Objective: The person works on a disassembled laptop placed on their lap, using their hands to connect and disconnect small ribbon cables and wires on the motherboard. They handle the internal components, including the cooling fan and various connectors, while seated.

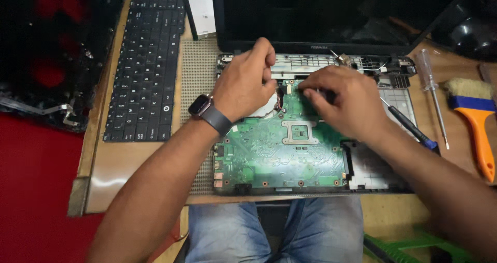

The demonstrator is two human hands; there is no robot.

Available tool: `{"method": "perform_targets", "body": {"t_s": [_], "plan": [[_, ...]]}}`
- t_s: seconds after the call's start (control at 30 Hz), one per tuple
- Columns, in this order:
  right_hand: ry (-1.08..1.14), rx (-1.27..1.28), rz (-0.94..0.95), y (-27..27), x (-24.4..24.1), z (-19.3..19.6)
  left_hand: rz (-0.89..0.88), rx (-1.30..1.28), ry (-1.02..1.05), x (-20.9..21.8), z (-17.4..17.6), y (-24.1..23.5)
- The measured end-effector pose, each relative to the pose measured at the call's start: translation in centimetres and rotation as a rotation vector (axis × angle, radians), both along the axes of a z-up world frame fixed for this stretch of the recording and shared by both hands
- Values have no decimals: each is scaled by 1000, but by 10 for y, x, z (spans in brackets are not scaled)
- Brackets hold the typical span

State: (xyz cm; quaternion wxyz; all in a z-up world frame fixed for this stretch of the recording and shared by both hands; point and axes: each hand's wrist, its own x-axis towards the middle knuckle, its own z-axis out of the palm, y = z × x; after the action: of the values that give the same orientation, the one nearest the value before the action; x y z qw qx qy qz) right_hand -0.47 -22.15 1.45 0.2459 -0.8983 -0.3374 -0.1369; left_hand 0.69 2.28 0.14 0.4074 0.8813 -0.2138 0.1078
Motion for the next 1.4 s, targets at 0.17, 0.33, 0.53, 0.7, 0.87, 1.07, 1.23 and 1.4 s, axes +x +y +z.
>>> {"method": "perform_targets", "body": {"t_s": [0.17,0.33,0.53,0.7,0.87,1.07,1.23,1.4], "plan": [[23,-90,4,9,8,6,19,69,-48,-2,2,-3],[-12,-170,-88,19,14,-11,44,118,-152,-5,2,-7],[-214,-394,-275,49,7,-9,104,114,-182,-3,3,-12],[18,-703,-420,72,12,-5,157,227,-74,-3,6,-10],[275,-784,-432,84,11,24,130,230,-87,-5,6,-9],[368,-799,-454,90,12,34,152,260,-35,-6,8,-10],[375,-830,-482,101,15,33,145,229,-74,-6,6,-9],[408,-768,-505,102,16,30,130,219,-108,-8,6,-8]]}}
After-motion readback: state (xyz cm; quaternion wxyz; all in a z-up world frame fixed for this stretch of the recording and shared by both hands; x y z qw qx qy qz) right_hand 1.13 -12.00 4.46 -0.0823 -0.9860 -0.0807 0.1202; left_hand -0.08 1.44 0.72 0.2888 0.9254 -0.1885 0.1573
